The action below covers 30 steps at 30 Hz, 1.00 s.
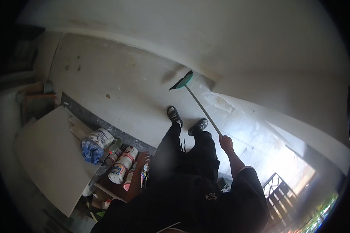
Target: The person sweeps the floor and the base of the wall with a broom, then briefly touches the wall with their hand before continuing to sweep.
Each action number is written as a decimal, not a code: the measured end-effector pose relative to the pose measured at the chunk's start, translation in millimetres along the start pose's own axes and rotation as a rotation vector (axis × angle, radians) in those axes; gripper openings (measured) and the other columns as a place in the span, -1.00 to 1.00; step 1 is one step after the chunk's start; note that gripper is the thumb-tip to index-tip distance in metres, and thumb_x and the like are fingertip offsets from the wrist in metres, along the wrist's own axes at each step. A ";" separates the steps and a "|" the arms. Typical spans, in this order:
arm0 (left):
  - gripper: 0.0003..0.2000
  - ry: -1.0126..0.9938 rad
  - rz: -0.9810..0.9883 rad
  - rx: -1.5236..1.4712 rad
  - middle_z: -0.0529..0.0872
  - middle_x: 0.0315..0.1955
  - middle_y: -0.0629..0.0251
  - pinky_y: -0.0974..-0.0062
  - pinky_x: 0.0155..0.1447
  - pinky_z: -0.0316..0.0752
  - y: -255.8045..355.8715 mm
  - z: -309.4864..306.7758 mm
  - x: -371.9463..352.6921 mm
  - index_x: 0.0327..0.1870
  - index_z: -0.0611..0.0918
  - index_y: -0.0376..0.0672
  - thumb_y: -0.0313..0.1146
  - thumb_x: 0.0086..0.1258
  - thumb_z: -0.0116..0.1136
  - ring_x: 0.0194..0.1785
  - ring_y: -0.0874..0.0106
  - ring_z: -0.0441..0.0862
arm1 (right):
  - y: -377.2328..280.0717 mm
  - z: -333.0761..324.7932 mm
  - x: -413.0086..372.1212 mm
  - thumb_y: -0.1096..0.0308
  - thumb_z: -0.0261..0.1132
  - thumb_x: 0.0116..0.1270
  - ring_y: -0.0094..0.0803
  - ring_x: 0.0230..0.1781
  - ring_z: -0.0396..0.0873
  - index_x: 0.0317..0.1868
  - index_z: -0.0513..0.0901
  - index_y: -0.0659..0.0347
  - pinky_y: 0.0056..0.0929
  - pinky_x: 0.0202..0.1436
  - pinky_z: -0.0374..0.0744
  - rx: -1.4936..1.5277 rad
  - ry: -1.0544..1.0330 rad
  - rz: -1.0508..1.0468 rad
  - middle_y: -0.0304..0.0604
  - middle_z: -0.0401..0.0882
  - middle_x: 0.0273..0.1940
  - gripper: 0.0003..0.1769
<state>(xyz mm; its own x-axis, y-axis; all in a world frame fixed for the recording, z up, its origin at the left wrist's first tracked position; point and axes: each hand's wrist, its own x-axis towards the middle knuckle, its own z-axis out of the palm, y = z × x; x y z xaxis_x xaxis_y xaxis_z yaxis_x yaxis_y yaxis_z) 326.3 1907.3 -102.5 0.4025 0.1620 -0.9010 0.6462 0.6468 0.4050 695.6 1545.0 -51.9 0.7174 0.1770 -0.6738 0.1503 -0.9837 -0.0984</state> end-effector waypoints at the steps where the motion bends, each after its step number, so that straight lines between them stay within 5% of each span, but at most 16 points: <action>1: -0.72 0.001 -0.069 -0.111 0.49 -0.25 0.34 0.52 -0.20 0.34 -3.7 -2.1 -0.9 -0.11 0.42 -0.08 -0.21 0.19 -0.18 -0.21 0.51 0.43 | -8.0 -1.3 10.1 -0.01 -0.11 0.16 0.05 -0.42 0.46 -0.53 0.50 0.35 -0.13 -0.36 0.44 -0.012 -0.004 -0.053 0.18 0.47 -0.52 -0.47; 2: -0.72 0.048 -0.042 -0.147 0.49 -0.25 0.34 0.52 -0.20 0.34 -10.9 -3.4 -5.7 -0.11 0.42 -0.08 -0.21 0.19 -0.18 -0.21 0.51 0.43 | -20.4 -0.4 24.2 0.00 -0.10 0.16 0.04 -0.41 0.46 -0.53 0.50 0.33 -0.12 -0.35 0.43 0.025 -0.023 -0.050 0.17 0.47 -0.51 -0.49; 5: -0.78 0.169 0.787 0.580 0.49 -0.31 0.36 0.63 -0.31 0.38 -41.4 -4.7 -15.3 -0.15 0.42 -0.13 -0.37 0.17 -0.12 -0.32 0.55 0.45 | -88.4 3.6 75.5 0.05 -0.07 0.13 0.03 -0.41 0.46 -0.52 0.50 0.29 -0.12 -0.33 0.41 0.060 -0.020 -0.230 0.14 0.48 -0.49 -0.56; 7: -0.79 0.105 0.168 -0.107 0.48 -0.30 0.36 0.70 -0.35 0.37 -63.9 -6.2 -10.1 -0.16 0.42 -0.15 -0.39 0.16 -0.09 -0.33 0.57 0.45 | -141.2 17.6 124.1 0.10 -0.05 0.12 0.03 -0.43 0.45 -0.49 0.48 0.28 -0.12 -0.33 0.41 0.055 -0.010 -0.349 0.11 0.48 -0.50 -0.62; 9: -0.77 0.193 0.209 -0.171 0.48 -0.30 0.36 0.71 -0.34 0.37 -61.8 8.2 -33.0 -0.13 0.39 -0.14 -0.37 0.17 -0.10 -0.32 0.57 0.46 | -190.2 45.3 188.9 0.13 -0.05 0.13 0.03 -0.49 0.44 -0.51 0.46 0.29 -0.12 -0.37 0.41 -0.177 0.037 -0.737 0.08 0.46 -0.53 -0.64; 10: -0.76 0.185 0.243 0.232 0.48 -0.30 0.37 0.68 -0.31 0.37 -82.1 -2.9 -23.4 -0.12 0.39 -0.12 -0.30 0.20 -0.13 -0.30 0.56 0.46 | -228.3 38.5 204.6 0.17 -0.05 0.15 0.02 -0.53 0.42 -0.54 0.43 0.31 -0.13 -0.42 0.41 -0.180 0.095 -0.825 0.07 0.43 -0.55 -0.65; 11: -0.76 0.184 0.237 0.225 0.48 -0.30 0.37 0.68 -0.31 0.37 -83.9 1.9 -26.9 -0.12 0.39 -0.12 -0.30 0.20 -0.13 -0.30 0.56 0.46 | -266.1 37.5 220.7 0.19 -0.04 0.16 0.03 -0.53 0.42 -0.57 0.42 0.33 -0.14 -0.43 0.41 0.045 0.090 -0.709 0.08 0.43 -0.56 -0.65; 13: -0.74 0.308 -0.038 -0.192 0.48 -0.29 0.39 0.62 -0.30 0.38 -69.2 22.2 -54.3 -0.13 0.39 -0.10 -0.21 0.22 -0.16 -0.30 0.55 0.46 | -334.1 39.9 253.9 0.16 -0.03 0.17 0.01 -0.53 0.44 -0.54 0.40 0.29 -0.15 -0.44 0.42 0.034 0.184 -0.865 0.09 0.43 -0.58 -0.67; 17: -0.70 0.374 -0.131 -0.172 0.49 -0.29 0.39 0.57 -0.27 0.38 -89.4 33.4 -77.9 -0.15 0.41 -0.11 -0.13 0.21 -0.17 -0.28 0.53 0.46 | -432.2 17.4 254.2 0.18 -0.08 0.18 -0.21 -0.43 0.51 -0.41 0.48 0.17 -0.26 -0.40 0.49 -0.172 0.252 -0.741 -0.12 0.50 -0.49 -0.71; 19: -0.68 0.364 -0.120 -0.201 0.50 -0.30 0.37 0.53 -0.24 0.37 -98.3 32.6 -82.9 -0.16 0.40 -0.12 -0.11 0.21 -0.17 -0.27 0.51 0.46 | -458.2 22.3 263.7 0.07 -0.15 0.21 -0.09 -0.28 0.48 -0.30 0.44 0.25 -0.21 -0.24 0.46 -0.177 -0.023 -0.496 0.05 0.48 -0.34 -0.59; 23: -0.68 0.376 -0.204 -0.216 0.50 -0.30 0.36 0.53 -0.23 0.36 -75.2 38.7 -88.8 -0.15 0.40 -0.12 -0.11 0.20 -0.17 -0.26 0.50 0.46 | -437.6 47.7 262.0 0.03 -0.24 0.22 0.00 -0.20 0.43 -0.25 0.43 0.30 -0.15 -0.16 0.42 -0.080 -0.145 -0.388 0.10 0.45 -0.27 -0.50; 25: -0.69 0.299 -0.197 -0.190 0.51 -0.29 0.35 0.53 -0.24 0.36 -61.7 34.4 -85.2 -0.16 0.41 -0.12 -0.12 0.20 -0.15 -0.26 0.51 0.45 | -391.8 65.0 258.4 -0.01 -0.27 0.22 0.05 -0.21 0.42 -0.24 0.42 0.34 -0.14 -0.15 0.40 -0.125 -0.152 -0.551 0.16 0.44 -0.27 -0.45; 30: -0.72 0.223 -0.054 -0.297 0.49 -0.39 0.38 0.70 -0.40 0.32 -97.0 8.2 -35.9 -0.21 0.43 -0.17 -0.17 0.21 -0.17 -0.38 0.62 0.41 | -262.1 67.5 232.1 -0.09 -0.30 0.20 0.10 -0.23 0.41 -0.28 0.41 0.39 -0.12 -0.17 0.40 -0.132 -0.211 -0.367 0.22 0.43 -0.29 -0.36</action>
<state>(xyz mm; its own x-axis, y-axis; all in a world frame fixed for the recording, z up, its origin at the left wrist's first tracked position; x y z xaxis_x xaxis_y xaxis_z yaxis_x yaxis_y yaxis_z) 254.5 1832.6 -108.1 0.2003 0.2591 -0.9449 0.4329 0.8417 0.3226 776.8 1841.9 -231.9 0.4479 0.4901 -0.7478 0.4647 -0.8421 -0.2736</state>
